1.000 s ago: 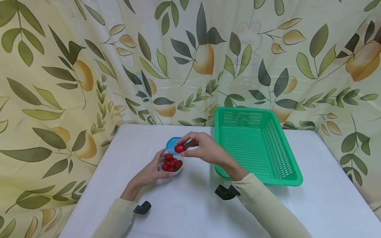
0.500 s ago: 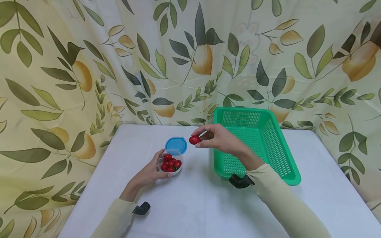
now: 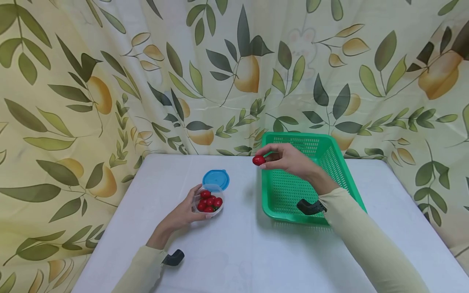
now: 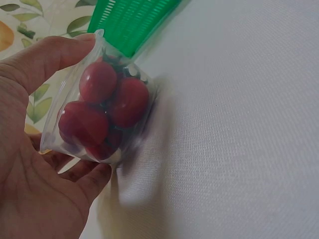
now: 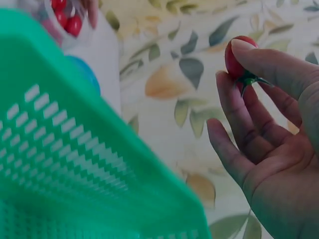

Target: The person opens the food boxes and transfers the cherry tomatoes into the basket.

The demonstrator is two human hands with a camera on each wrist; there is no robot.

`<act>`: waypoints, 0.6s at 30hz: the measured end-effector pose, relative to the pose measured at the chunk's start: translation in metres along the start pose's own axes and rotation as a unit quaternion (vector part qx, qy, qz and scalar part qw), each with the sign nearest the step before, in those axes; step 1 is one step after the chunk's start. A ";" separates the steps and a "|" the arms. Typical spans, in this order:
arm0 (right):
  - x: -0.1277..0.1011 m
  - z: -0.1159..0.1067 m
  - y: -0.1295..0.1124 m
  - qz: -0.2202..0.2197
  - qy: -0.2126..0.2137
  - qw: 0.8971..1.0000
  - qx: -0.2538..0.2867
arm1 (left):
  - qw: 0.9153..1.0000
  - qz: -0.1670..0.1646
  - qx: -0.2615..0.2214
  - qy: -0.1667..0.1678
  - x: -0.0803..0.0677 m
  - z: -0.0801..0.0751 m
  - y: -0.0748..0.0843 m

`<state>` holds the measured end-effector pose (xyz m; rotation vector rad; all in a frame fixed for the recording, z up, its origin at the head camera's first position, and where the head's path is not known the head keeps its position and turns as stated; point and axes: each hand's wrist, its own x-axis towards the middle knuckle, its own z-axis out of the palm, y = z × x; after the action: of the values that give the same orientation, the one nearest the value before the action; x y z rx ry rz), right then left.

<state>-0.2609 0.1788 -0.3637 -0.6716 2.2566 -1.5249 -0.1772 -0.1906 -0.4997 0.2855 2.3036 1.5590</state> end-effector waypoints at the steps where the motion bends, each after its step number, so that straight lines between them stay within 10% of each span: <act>1: 0.000 -0.004 0.003 0.003 0.001 1.000 -0.005 | 1.000 0.000 -0.001 0.000 0.000 0.000 0.000; 18: 0.002 -0.059 0.050 0.043 0.011 0.997 -0.057 | 1.000 0.001 -0.001 -0.002 0.001 0.000 -0.003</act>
<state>-0.3024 0.2388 -0.3887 -0.5826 2.3703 -1.3783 -0.1784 -0.1914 -0.5031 0.2908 2.3006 1.5602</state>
